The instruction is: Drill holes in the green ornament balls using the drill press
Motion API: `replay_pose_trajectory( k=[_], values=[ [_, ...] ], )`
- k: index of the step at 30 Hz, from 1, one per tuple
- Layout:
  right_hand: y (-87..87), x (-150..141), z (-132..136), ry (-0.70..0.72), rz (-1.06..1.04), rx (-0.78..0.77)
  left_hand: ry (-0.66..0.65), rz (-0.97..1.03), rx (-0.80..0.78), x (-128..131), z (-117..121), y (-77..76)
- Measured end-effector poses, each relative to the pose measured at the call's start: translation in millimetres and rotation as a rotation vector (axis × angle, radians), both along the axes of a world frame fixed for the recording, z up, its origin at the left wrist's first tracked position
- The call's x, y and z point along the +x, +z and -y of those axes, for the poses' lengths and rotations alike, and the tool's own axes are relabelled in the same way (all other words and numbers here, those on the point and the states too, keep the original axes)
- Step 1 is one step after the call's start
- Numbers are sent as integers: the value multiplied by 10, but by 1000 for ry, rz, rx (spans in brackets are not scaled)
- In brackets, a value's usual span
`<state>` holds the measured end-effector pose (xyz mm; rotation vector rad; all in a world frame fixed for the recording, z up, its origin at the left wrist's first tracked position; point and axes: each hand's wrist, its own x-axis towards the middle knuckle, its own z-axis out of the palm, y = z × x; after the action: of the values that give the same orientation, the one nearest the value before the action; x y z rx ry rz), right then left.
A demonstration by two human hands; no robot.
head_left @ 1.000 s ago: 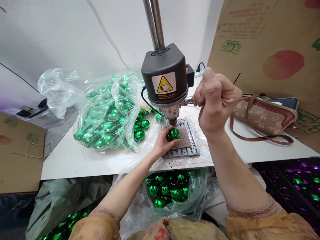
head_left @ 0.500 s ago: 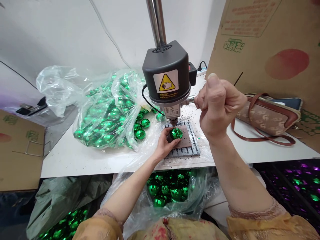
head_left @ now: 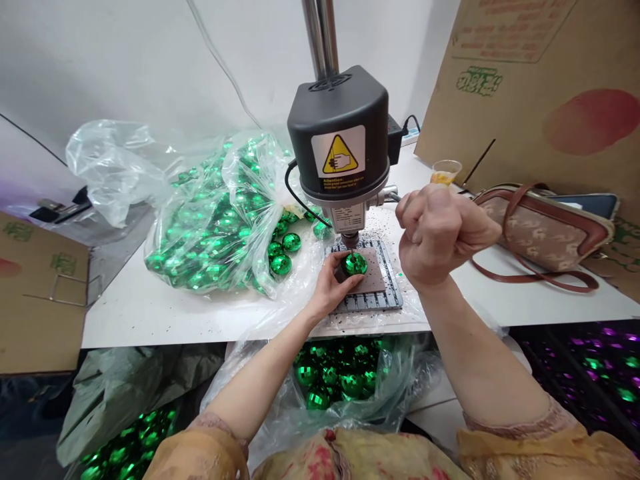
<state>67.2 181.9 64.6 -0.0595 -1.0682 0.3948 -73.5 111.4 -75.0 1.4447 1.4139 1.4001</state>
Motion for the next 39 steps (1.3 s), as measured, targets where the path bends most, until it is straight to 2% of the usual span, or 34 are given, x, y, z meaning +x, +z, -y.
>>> replay_pose_trajectory(
  k=[6, 12, 14, 16, 19, 23, 25, 26, 27, 29, 31, 32, 35, 37, 39],
  values=[
    [-58, 38, 37, -13, 50, 5, -16, 8, 4, -6, -3, -25],
    [-195, 39, 22, -11, 38, 73, 7, -1, 9, 8, 10, -11],
    [-185, 27, 22, -10, 33, 99, 14, -5, 10, 11, 15, -6],
    [-84, 9, 26, -24, 6, 55, 19, -12, 8, 13, 13, -3],
    [187, -14, 23, -7, 2, -107, 40, -20, -1, 31, 1, 14],
    [466, -14, -9, 48, 43, -124, 157, -90, 52, 73, 105, 96],
    [506, -6, -24, 87, 58, -111, 229, -196, 118, 60, 295, 138],
    [509, -3, -30, 107, 55, -99, 224, -266, 159, 33, 433, 144],
    [507, 0, -34, 120, 46, -85, 180, -346, 206, -10, 598, 134],
    [499, 0, -41, 127, 32, -54, 1, -542, 282, -137, 985, 58],
    [496, -5, -46, 111, 28, -46, -172, -783, 261, -299, 1404, -89],
    [497, -10, -48, 98, 36, -48, -228, -902, 189, -379, 1605, -179],
    [498, -27, -56, 74, 42, -78, -273, -1120, -197, -540, 2087, -447],
    [491, -33, -70, 69, 14, -89, -288, -1195, -426, -543, 2280, -575],
    [476, -26, -90, 75, -21, -82, -313, -1272, -560, -475, 2377, -631]
  ],
)
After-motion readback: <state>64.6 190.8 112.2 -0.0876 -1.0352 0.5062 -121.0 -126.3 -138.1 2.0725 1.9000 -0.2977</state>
